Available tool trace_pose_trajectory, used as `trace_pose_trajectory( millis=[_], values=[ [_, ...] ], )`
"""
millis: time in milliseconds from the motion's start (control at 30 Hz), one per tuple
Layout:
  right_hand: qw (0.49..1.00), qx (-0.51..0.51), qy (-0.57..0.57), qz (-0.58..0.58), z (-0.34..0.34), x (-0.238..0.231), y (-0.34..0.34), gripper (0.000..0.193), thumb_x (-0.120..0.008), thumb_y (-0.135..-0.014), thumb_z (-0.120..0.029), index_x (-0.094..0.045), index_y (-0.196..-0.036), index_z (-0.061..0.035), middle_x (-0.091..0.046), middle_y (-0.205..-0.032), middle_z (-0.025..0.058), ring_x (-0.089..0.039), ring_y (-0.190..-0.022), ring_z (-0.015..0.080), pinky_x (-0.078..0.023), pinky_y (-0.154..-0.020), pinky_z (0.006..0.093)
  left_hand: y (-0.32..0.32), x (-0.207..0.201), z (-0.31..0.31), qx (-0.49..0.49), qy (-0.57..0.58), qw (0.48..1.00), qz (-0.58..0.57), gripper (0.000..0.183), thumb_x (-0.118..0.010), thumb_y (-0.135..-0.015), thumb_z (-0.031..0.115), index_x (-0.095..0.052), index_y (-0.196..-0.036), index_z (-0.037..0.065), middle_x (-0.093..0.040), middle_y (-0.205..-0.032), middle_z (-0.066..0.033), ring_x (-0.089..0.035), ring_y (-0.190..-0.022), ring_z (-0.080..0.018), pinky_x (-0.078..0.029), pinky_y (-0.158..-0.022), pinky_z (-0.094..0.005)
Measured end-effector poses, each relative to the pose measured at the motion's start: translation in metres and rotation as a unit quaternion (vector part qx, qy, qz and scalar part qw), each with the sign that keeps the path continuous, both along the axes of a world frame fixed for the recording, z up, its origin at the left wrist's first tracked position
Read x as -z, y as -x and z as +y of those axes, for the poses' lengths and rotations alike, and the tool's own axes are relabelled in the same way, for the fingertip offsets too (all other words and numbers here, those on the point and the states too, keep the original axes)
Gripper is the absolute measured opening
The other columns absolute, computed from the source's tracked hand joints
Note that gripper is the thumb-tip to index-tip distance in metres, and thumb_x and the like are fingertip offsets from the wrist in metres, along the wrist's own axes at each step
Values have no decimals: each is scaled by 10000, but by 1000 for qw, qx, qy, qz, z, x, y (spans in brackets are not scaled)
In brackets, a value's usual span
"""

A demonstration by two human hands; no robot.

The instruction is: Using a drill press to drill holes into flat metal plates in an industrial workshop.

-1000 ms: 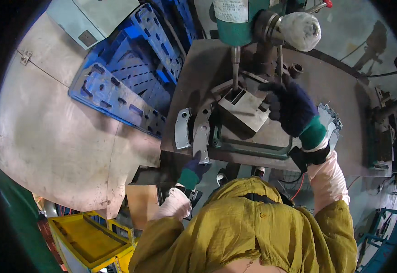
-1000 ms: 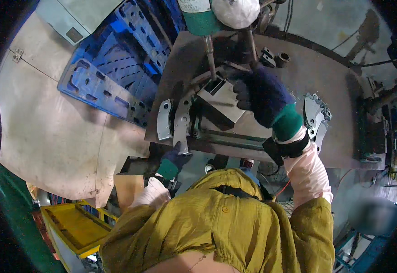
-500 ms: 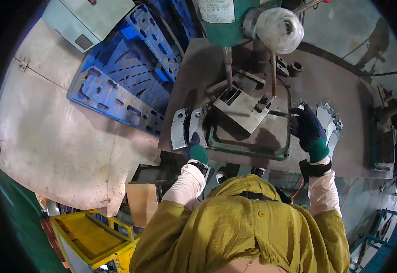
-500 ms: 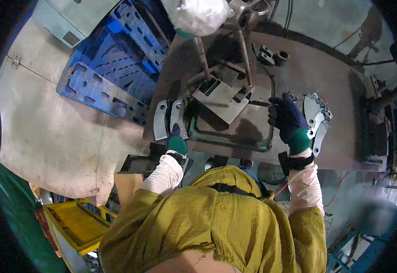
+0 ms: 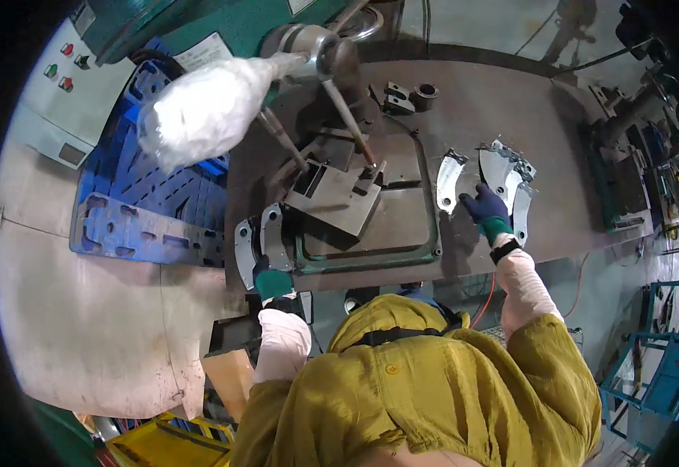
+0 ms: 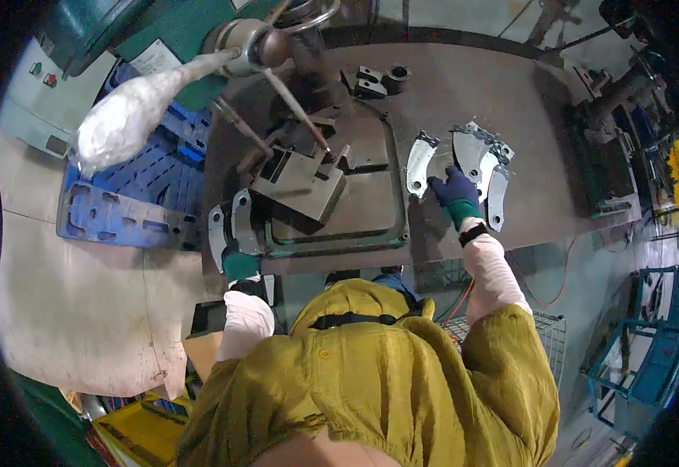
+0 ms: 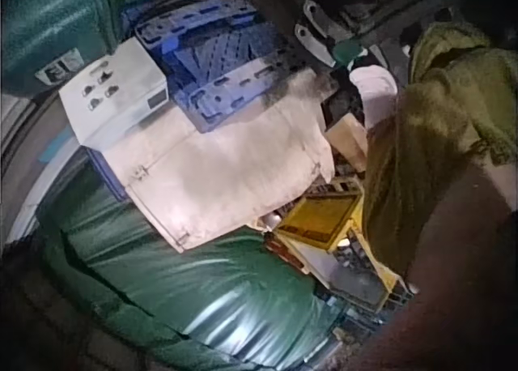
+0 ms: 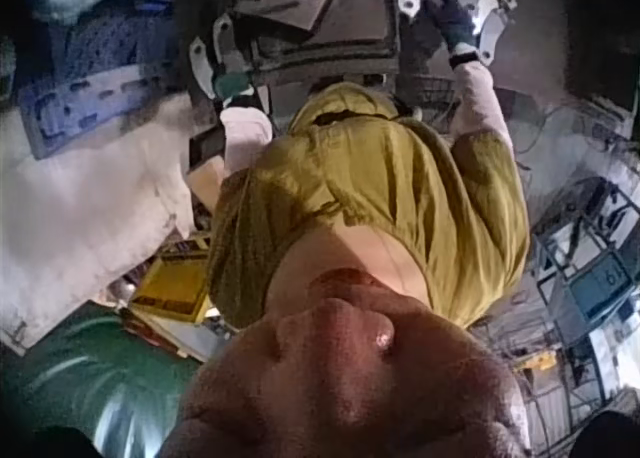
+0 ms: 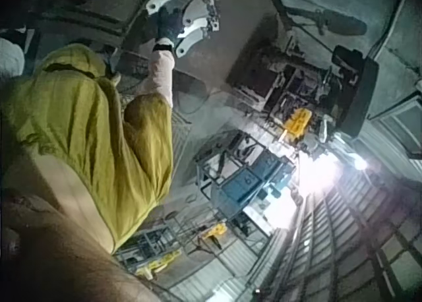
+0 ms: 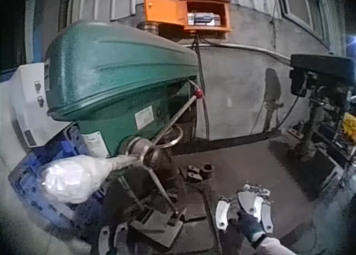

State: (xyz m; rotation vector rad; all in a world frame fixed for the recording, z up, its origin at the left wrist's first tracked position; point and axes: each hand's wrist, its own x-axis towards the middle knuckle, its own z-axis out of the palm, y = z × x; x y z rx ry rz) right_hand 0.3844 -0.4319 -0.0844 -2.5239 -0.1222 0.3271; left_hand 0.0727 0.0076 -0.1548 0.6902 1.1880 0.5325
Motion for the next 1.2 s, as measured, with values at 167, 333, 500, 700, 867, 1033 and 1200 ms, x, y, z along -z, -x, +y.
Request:
trace_pose_trajectory(
  millis=[167, 333, 500, 700, 867, 1033, 1200],
  values=[
    [994, 9, 38, -100, 42, -2, -23, 459, -639, -825, -349, -545, -1167, -57, -642, -1102, 265, -621, -1018, 435, -495, -859, 496, 10, -23, -3, 6, -16, 1000, -1, 215, -525, -958, 296, -664, -956, 131, -624, -820, -62, -590, -742, -243, -479, -736, -351],
    [991, 33, 68, -113, 41, 34, -105, 407, -597, -829, -356, -626, -1127, -81, -660, -1113, 224, -610, -1072, 415, -485, -892, 485, 11, -54, -26, 44, -68, 997, 0, 226, -486, -972, 262, -669, -902, 149, -614, -786, -61, -590, -734, -257, -477, -741, -352],
    [970, -83, 220, -55, 49, 34, -134, 364, -595, -822, -361, -720, -1073, -128, -667, -1163, 173, -615, -1120, 366, -490, -923, 462, 79, -36, -46, 254, -533, 765, 257, 301, -649, -822, 301, -659, -1075, 138, -677, -872, -86, -645, -830, -295, -522, -745, -418],
    [961, -117, 237, -77, 51, 49, -141, 315, -570, -854, -348, -745, -968, -113, -690, -1063, 184, -659, -999, 379, -527, -832, 475, 72, -53, -76, 187, -178, 961, 100, 228, -610, -860, 262, -652, -1040, 127, -670, -946, -96, -630, -903, -302, -508, -821, -436],
    [935, -198, 172, -240, 47, -2, -118, 230, -571, -883, -334, -695, -932, -147, -684, -990, 133, -656, -919, 366, -523, -753, 480, 42, -60, -70, 261, -152, 950, 76, 176, -577, -892, 229, -646, -1011, 119, -664, -1008, -104, -617, -964, -308, -497, -884, -451],
    [884, -187, 195, -381, 50, -92, -69, 272, -574, -902, -333, -592, -1113, -161, -669, -904, 97, -660, -823, 322, -511, -675, 467, 35, -42, -55, 301, -173, 938, 9, 142, -544, -924, 196, -641, -982, 110, -658, -1070, -112, -604, -1025, -314, -486, -948, -466],
    [767, -238, 161, -573, 56, -140, -21, 442, -584, -903, -302, -511, -1308, -141, -629, -832, 37, -627, -692, 245, -472, -566, 405, 17, -4, -78, 492, -264, 817, -145, 143, -570, -910, 234, -649, -932, 117, -667, -1006, -114, -621, -957, -293, -521, -848, -401]
  ],
)
